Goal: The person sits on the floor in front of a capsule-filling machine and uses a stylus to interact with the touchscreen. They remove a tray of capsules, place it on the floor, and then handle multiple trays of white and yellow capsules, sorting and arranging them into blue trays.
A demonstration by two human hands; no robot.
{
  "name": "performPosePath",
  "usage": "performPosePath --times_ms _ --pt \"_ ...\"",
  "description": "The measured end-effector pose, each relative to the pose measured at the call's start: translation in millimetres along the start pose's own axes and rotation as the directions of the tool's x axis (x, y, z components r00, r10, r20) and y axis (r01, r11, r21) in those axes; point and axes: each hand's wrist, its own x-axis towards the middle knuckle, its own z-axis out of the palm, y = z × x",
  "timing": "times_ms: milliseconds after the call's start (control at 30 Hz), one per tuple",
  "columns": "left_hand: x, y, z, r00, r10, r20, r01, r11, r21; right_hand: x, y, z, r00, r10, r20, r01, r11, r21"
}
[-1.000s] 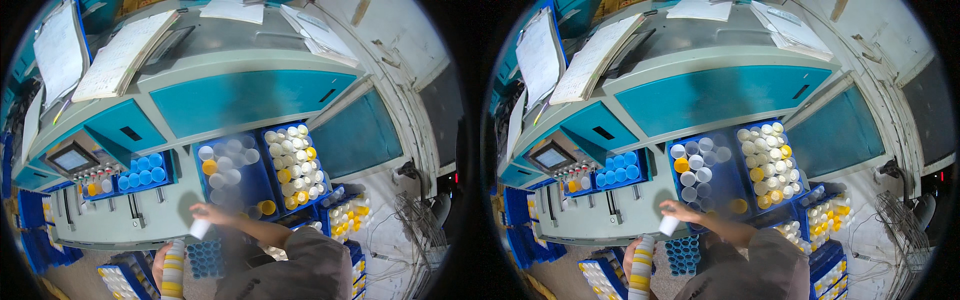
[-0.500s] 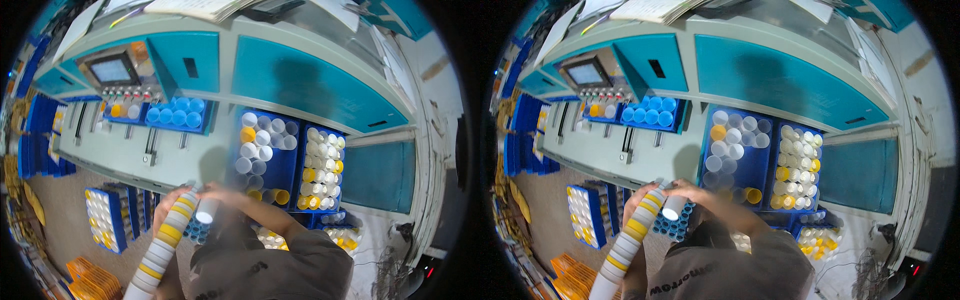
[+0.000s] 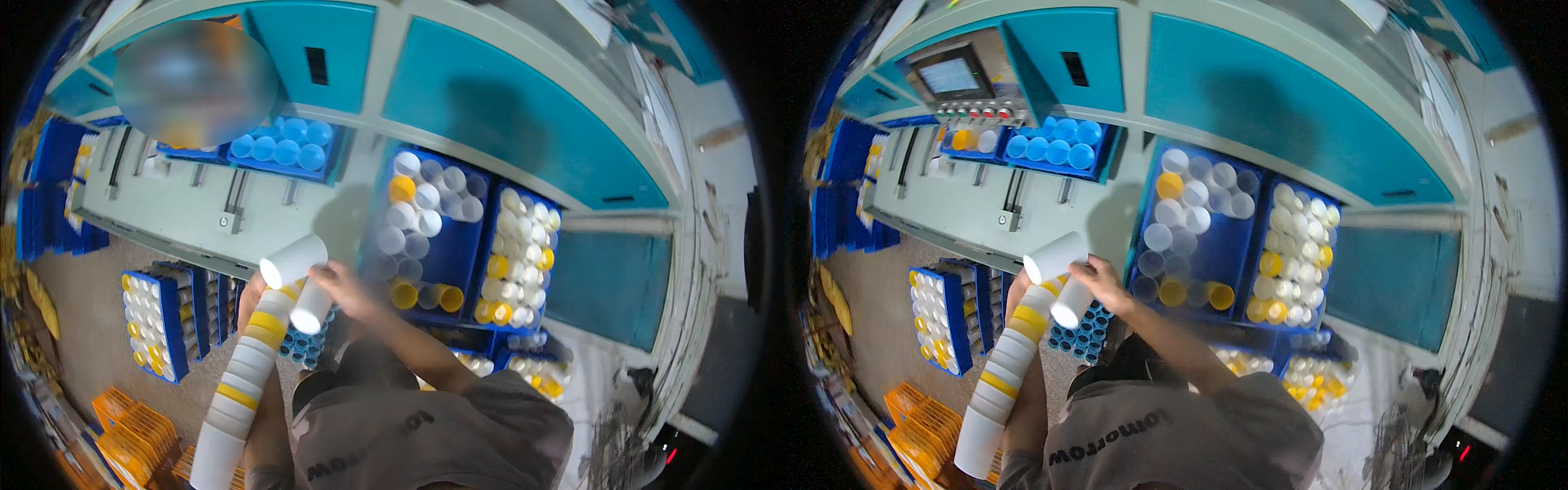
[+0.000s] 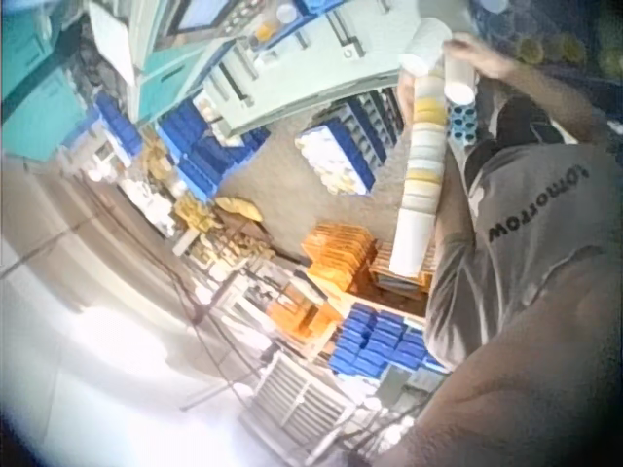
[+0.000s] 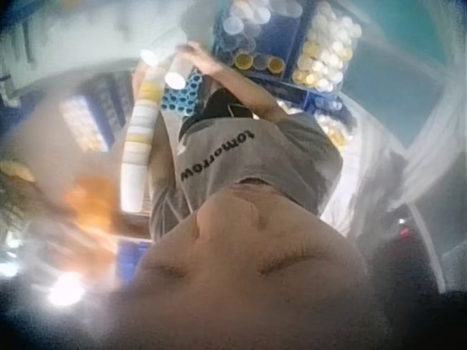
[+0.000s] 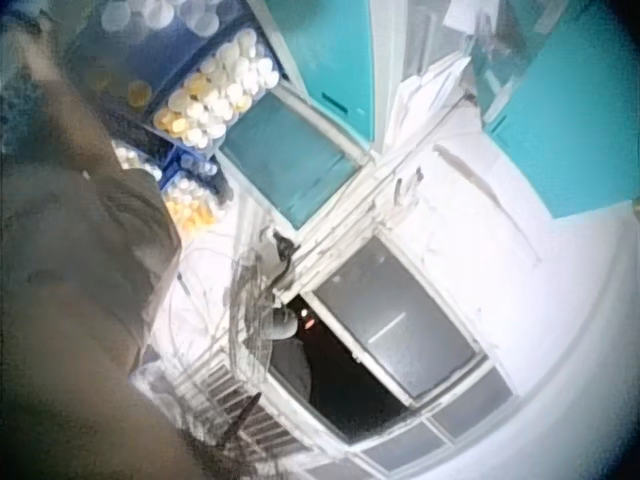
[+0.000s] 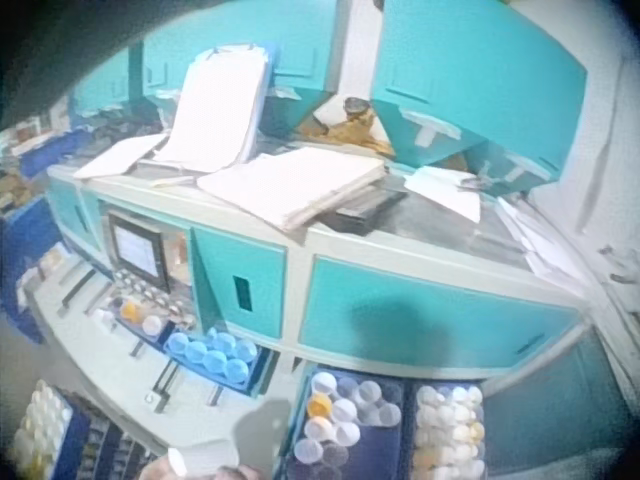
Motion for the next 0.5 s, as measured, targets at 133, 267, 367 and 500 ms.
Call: performPosePath --times_ms 133,267,367,500 --pt "0.0 -7.1 -0.2 0.954 0.238 0.182 -0.289 0.891 0.351 -17.8 17.9 -53.0 0.909 -0.17 -0.379 0.234 0.964 0.129" --pt "31.6 -10.6 -20.7 0.83 -0.548 0.107 0.545 0.837 0.051 -76.1 17.8 -193.8 0.74 -0.451 -0.498 -0.061 0.693 -0.718" --pt "40.3 -33.6 -24.8 0.7 -0.65 0.297 0.682 0.732 -0.005 -101.6 16.6 -249.6 0.771 -0.557 -0.309 -0.079 0.398 -0.914" --pt "26.8 -51.5 -14.8 0.701 -0.629 0.337 0.679 0.733 -0.044 -67.8 38.1 -267.3 0.9 -0.395 -0.184 -0.1 0.225 -0.969"
